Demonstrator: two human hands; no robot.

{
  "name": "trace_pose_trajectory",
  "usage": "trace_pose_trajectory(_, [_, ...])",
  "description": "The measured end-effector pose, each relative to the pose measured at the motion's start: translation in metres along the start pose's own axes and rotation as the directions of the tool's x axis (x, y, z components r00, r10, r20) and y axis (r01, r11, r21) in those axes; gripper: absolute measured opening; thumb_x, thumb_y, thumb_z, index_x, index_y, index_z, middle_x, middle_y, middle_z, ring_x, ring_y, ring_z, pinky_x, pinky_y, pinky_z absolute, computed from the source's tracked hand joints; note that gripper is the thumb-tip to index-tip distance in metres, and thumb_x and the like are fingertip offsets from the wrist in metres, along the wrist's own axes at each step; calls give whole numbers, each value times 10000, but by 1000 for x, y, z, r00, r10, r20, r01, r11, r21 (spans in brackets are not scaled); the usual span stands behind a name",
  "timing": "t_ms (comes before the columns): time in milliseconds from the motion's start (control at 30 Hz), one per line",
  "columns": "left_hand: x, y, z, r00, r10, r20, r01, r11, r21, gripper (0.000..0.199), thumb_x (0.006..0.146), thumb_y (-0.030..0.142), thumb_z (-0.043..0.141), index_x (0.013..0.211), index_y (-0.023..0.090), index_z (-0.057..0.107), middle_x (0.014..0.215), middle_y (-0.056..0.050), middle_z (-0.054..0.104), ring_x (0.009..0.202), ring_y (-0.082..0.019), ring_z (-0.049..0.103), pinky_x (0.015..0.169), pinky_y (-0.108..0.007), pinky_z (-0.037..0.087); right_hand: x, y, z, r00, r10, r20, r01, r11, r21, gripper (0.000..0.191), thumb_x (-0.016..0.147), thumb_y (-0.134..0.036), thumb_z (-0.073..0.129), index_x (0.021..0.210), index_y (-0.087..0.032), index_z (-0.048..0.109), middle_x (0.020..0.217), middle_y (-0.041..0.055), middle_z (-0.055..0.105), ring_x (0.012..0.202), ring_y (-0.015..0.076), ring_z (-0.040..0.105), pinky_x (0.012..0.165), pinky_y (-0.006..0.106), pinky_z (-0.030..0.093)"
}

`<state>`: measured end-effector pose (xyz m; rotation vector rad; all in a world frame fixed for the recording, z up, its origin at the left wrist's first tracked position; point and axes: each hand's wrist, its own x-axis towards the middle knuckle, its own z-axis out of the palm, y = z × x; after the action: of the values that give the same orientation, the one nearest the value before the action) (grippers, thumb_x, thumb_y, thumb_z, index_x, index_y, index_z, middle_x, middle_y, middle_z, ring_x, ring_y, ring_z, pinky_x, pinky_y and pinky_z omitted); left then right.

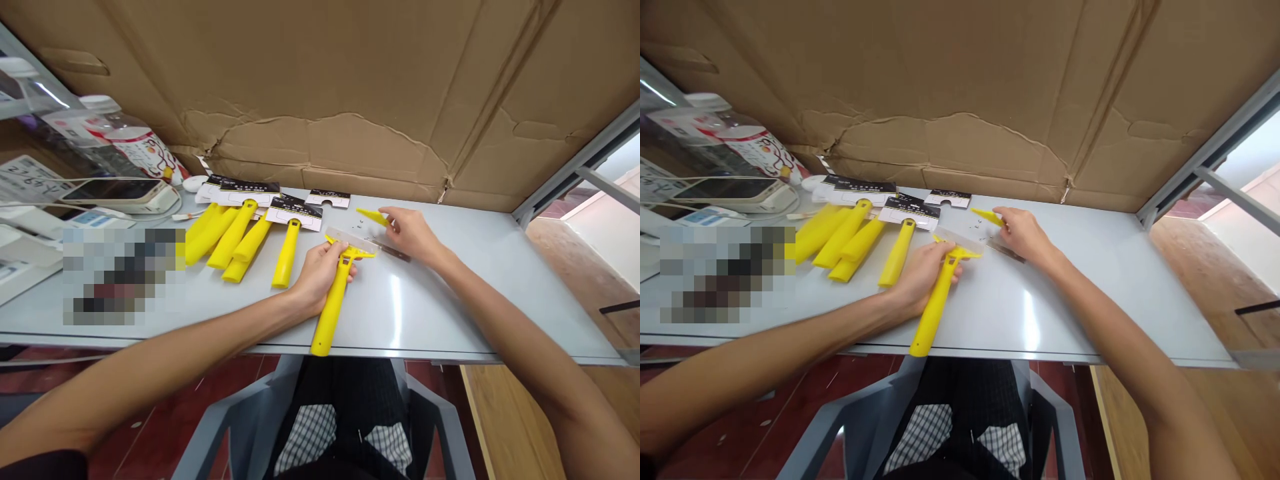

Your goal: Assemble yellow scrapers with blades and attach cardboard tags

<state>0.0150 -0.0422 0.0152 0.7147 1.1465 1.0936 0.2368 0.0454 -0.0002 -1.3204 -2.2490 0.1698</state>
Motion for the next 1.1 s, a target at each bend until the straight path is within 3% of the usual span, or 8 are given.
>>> trace_pose_trajectory(67, [3,0,2,1000,4,-18,-4,1000,12,129,986,201,605,868,149,603,792,-61,739,498,-89,599,441,-197,470,-7,11,-9,993,98,-63,-90,989,120,435,847,-119,576,1250,-156,735,964,65,783,724,188,659,794,339,510])
trace_pose_trajectory(133, [6,0,7,1000,7,-31,-6,1000,23,138,992,201,596,863,152,599,800,-59,744,503,-89,607,446,-198,474,-13,18,-14,977,191,-94,-161,952,262,287,792,-158,639,1063,-181,731,896,37,752,716,175,659,751,329,517])
trace_pose_trajectory(300, [15,-6,27,999,29,-12,-29,999,34,149,1002,190,571,865,146,605,776,-49,735,502,-94,617,451,-209,478,-26,19,-17,926,376,26,-304,707,639,161,787,-287,712,899,-214,621,867,-6,666,607,126,622,563,288,477])
trace_pose_trajectory(500, [19,-5,27,998,62,-5,-62,996,57,149,1012,191,581,872,146,608,785,-50,737,520,-99,635,459,-212,494,-35,16,-20,919,391,44,-301,630,716,174,799,-285,763,850,-217,611,782,-19,660,573,110,579,564,292,461])
trace_pose_trajectory(700, [15,-3,23,999,38,15,-39,997,63,194,1026,192,573,848,135,625,774,-61,730,503,-97,624,456,-215,490,-35,11,-21,910,413,34,-307,616,725,170,780,-266,798,806,-222,635,763,-5,661,561,123,583,554,312,475])
trace_pose_trajectory(833, [16,-2,24,1000,22,18,-23,999,37,210,1042,186,555,845,138,612,794,-71,744,503,-99,627,460,-225,479,-35,6,-23,895,446,19,-315,600,736,216,756,-242,815,922,-238,676,777,3,676,554,144,599,532,333,490])
trace_pose_trajectory(967, [17,-2,22,1000,9,27,-10,999,47,207,1046,194,558,860,137,630,788,-68,744,499,-101,623,469,-239,473,-35,1,-26,899,434,54,-317,564,763,595,742,-190,788,1304,-313,638,796,-27,667,555,165,618,553,371,554])
trace_pose_trajectory(1100, [16,-2,21,999,13,47,-15,999,45,198,1036,211,577,863,140,645,804,-72,749,511,-101,620,485,-248,471,-35,-2,-27,891,450,64,-330,543,772,514,736,-191,786,1220,-317,667,850,-15,646,549,161,625,532,374,559])
